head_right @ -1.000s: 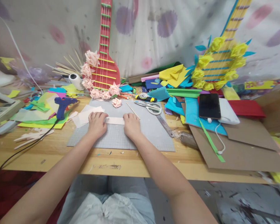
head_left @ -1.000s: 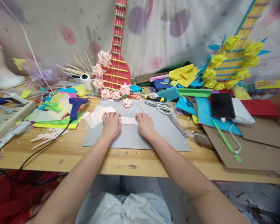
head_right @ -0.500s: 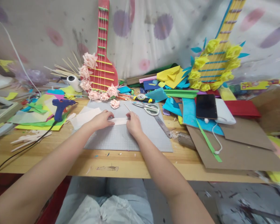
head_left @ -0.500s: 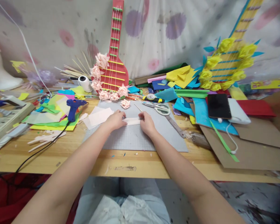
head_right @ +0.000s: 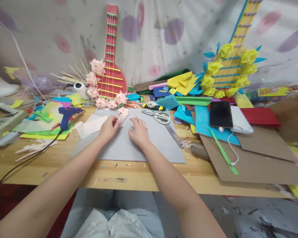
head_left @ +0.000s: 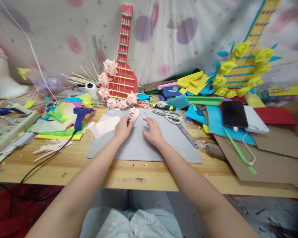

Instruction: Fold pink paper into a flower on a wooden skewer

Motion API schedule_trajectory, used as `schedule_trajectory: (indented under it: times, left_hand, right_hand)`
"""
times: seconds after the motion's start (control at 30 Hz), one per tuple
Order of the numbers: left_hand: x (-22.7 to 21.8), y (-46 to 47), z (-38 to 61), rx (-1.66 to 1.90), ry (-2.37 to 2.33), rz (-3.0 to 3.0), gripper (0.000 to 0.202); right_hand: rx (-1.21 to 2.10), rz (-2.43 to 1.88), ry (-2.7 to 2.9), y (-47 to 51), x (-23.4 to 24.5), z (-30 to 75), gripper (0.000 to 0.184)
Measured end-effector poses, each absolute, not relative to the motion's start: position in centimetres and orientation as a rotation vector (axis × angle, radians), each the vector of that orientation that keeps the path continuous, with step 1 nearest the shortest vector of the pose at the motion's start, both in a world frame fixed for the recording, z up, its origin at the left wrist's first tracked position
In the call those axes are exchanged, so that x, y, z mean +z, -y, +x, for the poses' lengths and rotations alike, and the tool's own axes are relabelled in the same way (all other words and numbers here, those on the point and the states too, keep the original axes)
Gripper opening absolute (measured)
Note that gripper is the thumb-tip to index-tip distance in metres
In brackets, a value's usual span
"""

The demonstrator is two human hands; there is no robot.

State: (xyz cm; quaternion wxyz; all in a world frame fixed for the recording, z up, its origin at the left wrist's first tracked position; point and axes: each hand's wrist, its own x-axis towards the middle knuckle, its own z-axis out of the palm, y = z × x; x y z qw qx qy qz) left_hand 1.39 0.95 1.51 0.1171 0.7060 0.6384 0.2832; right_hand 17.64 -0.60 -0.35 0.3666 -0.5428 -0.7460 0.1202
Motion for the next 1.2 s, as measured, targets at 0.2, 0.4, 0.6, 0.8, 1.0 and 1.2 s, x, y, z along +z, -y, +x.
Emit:
schedule_trajectory:
  times: [0.2,0.4,0.6,0.8,1.0,1.2]
  left_hand:
    - [0.9,-0.1,1.1,0.918,-1.777,2.045,0.042]
    - [0.7,0.2,0.8,0.974,-1.713,1.996,0.031]
    - [0.5,0.5,1.0,0.911,-1.632,2.101,0.028]
    - [0.7,0.8,1.1,0.904,-1.516,2.324,0.03]
    - [0.7,1.1,1.1,0.777,-1.443,2.49,0.033]
    - [0.5,0.9,1.0,0.762,-1.533,2.448,0.026]
  right_hand:
    - [0.41,-1.454,1.88,0.2,-0.9,17.9,0.048]
    - [0.39,-1.421,1.922,0.3,-0.7,17.9,0.048]
    - [0.342,-1.31,2.017,0.7,-0.4,17.5,0.051]
    - [0.419,-1.226,2.046,0.7,-0.3,17.1,0.049]
    - [0.426,-1.234,2.036,0.9,0.0,17.1,0.041]
    - [0.442,-1.26,2.063,1.2,0.2,17.0,0.043]
